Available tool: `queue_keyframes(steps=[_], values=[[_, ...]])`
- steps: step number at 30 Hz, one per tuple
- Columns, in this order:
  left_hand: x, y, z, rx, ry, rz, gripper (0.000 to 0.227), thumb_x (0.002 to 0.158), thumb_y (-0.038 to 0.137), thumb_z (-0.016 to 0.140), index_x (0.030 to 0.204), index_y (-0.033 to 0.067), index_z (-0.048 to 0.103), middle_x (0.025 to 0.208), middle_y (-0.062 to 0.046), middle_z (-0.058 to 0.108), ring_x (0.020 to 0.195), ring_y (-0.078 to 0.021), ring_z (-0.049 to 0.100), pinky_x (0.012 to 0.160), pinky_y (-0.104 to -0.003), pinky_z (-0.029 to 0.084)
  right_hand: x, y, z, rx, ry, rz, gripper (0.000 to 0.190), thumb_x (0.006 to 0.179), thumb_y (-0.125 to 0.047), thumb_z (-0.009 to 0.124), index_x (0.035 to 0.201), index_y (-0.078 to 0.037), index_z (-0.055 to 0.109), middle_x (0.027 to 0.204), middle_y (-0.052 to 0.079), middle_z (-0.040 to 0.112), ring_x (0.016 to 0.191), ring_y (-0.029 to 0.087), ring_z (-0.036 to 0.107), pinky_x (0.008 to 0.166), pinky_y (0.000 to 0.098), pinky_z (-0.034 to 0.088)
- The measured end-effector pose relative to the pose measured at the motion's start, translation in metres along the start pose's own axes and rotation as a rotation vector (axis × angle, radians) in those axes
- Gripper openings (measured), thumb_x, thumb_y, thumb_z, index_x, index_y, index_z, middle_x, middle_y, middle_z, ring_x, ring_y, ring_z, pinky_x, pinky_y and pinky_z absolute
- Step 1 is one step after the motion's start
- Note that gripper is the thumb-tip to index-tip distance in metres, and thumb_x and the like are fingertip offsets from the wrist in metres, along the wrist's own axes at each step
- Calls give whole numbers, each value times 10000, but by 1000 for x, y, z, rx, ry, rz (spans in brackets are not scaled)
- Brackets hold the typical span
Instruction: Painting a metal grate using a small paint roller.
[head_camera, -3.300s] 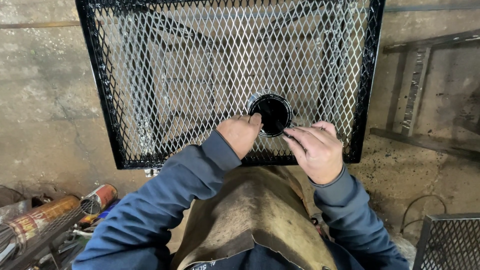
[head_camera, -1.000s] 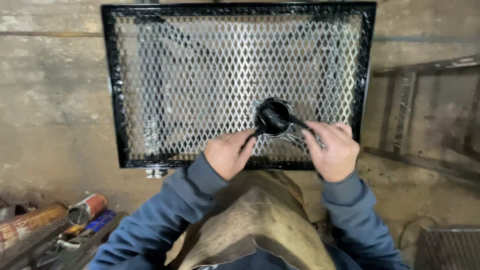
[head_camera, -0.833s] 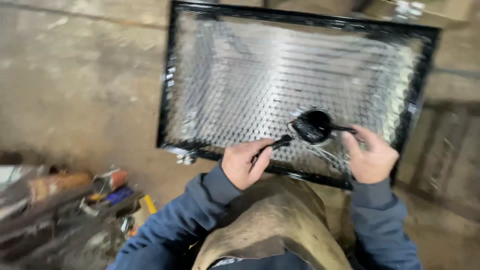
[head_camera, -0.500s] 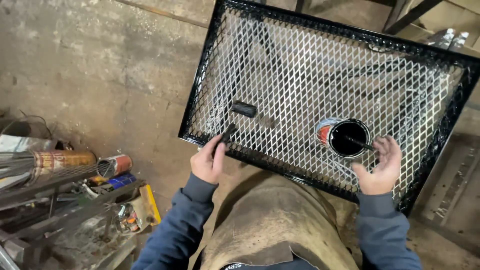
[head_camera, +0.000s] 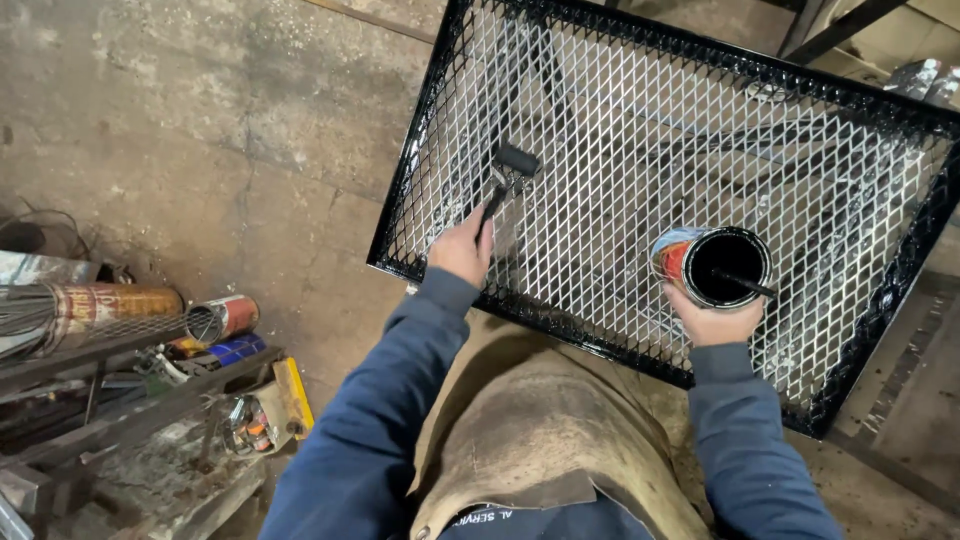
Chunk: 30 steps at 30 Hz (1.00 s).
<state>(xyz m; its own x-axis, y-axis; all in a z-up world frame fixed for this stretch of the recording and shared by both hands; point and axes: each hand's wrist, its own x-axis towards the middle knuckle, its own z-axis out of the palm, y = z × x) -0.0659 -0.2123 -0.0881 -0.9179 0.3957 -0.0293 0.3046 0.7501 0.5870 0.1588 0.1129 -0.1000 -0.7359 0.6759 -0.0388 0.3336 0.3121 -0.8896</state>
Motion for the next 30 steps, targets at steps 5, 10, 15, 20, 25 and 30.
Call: queue_keyframes(steps=[5,10,15,20,25,30], values=[[-78,-8,-20,92,-107,-16,346,1012,290,570,1269,80,667,728,-206,685,651,-398,677,614,-515,551,-14,-10,-13,49,89,-130,927,694,-232,983,1433,60,505,1382,192,633,1254,275,672,1052,380,590],[-74,-5,-14,111,31,3,389,982,289,590,1302,79,656,758,-212,690,633,-405,668,572,-499,554,-31,-39,-36,155,13,-45,815,719,-179,953,1420,27,593,1401,190,667,1224,267,702,1066,398,614],[40,18,10,162,-140,-142,435,1044,308,545,1452,165,581,694,-189,702,609,-347,688,603,-491,552,-47,-62,-61,78,-54,-147,946,617,-165,928,1453,-2,515,1386,164,636,1271,272,653,1094,423,559],[90,13,37,165,-86,-111,430,1041,326,536,1434,162,592,743,-189,711,650,-349,700,651,-487,568,-58,-62,-79,149,-111,-197,973,645,-213,922,1489,-31,474,1413,143,615,1312,267,636,1120,417,555],[0,2,13,314,-140,-8,507,974,280,606,1443,92,564,716,-198,682,633,-389,666,617,-529,542,-55,-40,-90,172,-107,-244,999,650,-265,918,1503,-48,447,1397,135,609,1305,251,627,1135,412,538],[-62,-5,9,272,87,74,496,951,243,656,1431,140,585,725,-151,649,636,-368,637,586,-496,530,-74,28,-95,678,-268,235,1057,729,-425,918,1566,-72,378,1480,124,566,1378,243,573,1139,414,523]])
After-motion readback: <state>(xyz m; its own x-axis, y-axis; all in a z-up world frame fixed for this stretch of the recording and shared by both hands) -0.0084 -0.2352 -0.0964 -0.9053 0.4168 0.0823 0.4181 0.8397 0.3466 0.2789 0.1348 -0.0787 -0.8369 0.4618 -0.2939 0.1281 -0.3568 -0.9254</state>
